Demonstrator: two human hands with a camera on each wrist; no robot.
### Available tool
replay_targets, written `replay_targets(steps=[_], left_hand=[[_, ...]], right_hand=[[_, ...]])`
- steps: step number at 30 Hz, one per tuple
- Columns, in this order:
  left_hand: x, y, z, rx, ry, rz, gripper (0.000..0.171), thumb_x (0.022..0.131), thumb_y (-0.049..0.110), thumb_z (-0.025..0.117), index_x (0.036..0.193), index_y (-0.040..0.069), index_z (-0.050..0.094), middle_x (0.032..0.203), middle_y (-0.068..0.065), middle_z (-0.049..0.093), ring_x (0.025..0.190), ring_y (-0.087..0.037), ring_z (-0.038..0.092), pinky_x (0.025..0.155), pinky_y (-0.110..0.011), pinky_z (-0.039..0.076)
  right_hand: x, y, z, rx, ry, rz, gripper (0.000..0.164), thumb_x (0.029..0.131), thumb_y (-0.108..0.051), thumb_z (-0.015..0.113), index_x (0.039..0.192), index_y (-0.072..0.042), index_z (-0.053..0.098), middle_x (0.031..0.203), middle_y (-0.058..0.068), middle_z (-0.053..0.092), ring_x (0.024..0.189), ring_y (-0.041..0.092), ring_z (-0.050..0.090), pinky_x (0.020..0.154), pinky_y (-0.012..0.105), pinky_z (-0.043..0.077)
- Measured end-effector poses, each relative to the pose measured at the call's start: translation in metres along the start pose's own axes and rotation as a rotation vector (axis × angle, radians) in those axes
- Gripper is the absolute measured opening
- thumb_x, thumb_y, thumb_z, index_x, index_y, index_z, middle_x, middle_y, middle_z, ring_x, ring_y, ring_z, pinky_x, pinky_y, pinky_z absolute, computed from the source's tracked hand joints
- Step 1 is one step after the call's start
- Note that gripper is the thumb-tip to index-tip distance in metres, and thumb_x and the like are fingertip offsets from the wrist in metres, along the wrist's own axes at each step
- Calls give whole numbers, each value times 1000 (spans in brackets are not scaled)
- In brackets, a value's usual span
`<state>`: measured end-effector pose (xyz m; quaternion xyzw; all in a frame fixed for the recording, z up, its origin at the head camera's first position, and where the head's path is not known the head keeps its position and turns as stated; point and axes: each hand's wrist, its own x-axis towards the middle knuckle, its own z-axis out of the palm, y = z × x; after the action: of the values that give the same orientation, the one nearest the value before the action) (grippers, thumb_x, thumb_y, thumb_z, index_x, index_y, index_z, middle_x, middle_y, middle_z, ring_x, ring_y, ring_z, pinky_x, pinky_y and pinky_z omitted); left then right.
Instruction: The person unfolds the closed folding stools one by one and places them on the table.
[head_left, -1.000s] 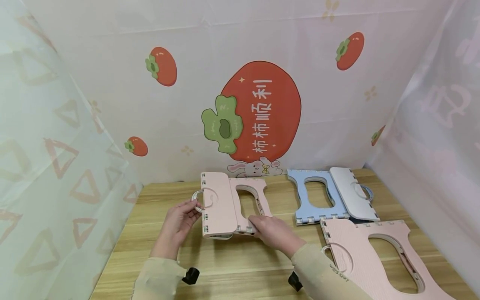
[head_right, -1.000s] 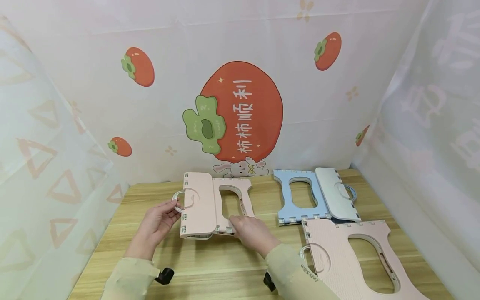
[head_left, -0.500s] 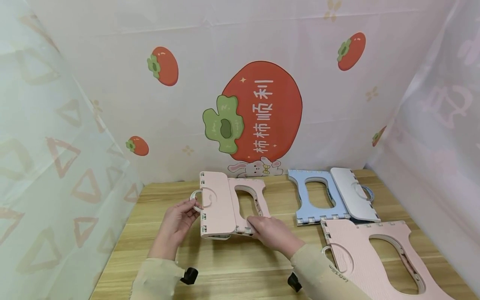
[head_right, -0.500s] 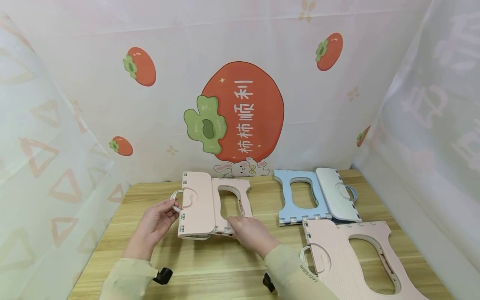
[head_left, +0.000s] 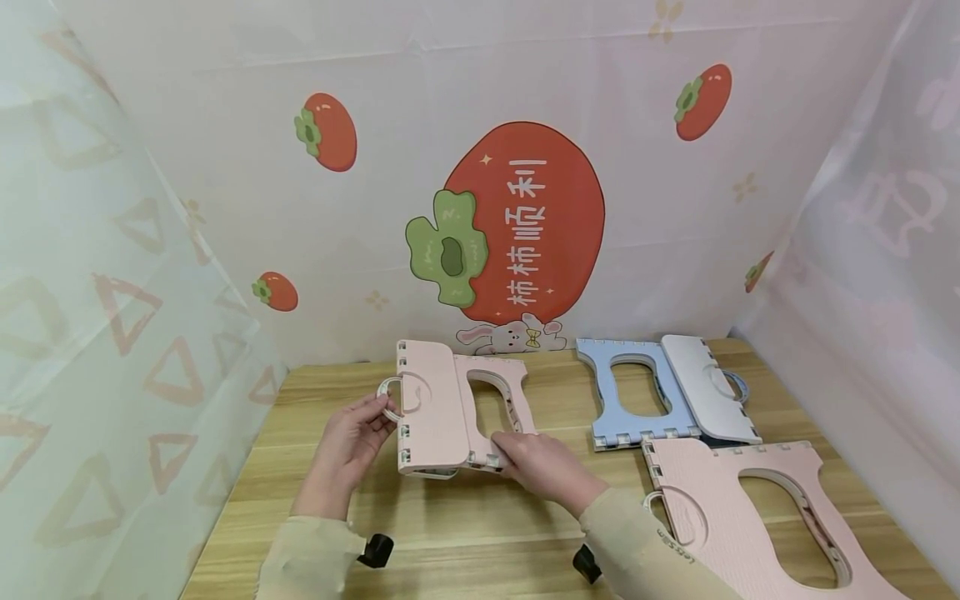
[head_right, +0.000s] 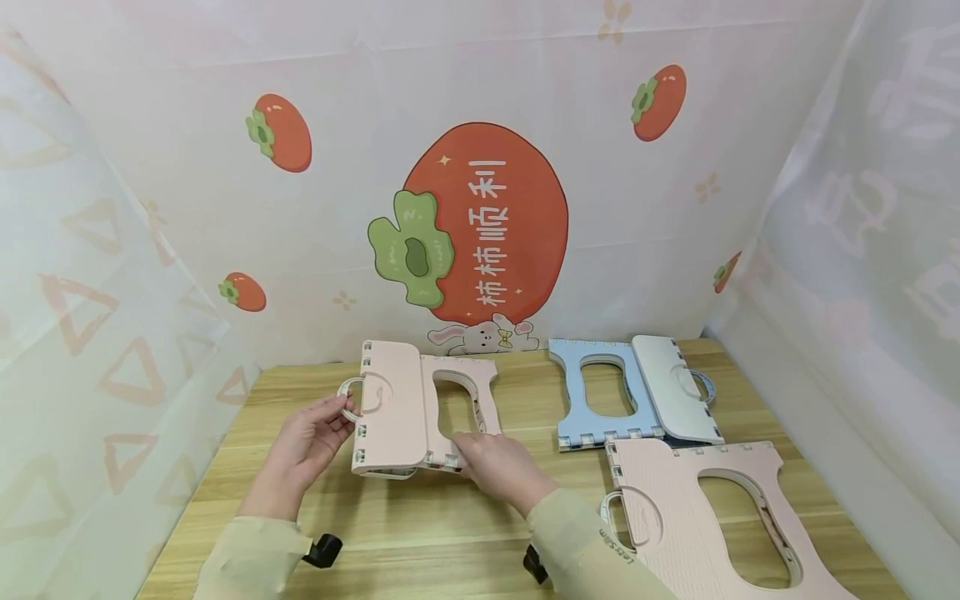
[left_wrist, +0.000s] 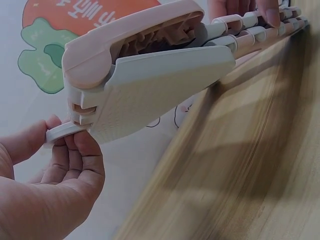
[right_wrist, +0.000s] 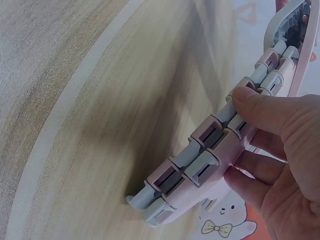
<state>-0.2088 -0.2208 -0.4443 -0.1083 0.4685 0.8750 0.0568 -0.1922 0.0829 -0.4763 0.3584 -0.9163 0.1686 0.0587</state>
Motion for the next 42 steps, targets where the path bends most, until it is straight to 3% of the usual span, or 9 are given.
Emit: replay_targets(steps=[21,34,42], left_hand=[[-9,11,-1,3,-38,21,25,104,0,54,93,7,75,85,-3,69,81,-14,64,81,-26,55],[-12,16,-2,2,-47,28,17,103,2,57,104,2,74,87,-3,69,82,-14,64,83,-27,55],[-16,21,-1,2,-93,49,21,104,2,54,101,3,75,86,-3,69,81,-13,64,81,-26,54]], right_hand=[[3,-6,1,49,5,-20,26,93,-19,77,88,-15,51,73,-9,52,61,7,46,53,22,39],[4,-9,1,71,0,-14,30,93,-21,77,85,-16,49,71,-10,48,61,7,44,52,22,38],[6,-10,1,97,-5,-19,30,92,-21,78,86,-17,50,71,-12,47,62,6,44,53,21,37]])
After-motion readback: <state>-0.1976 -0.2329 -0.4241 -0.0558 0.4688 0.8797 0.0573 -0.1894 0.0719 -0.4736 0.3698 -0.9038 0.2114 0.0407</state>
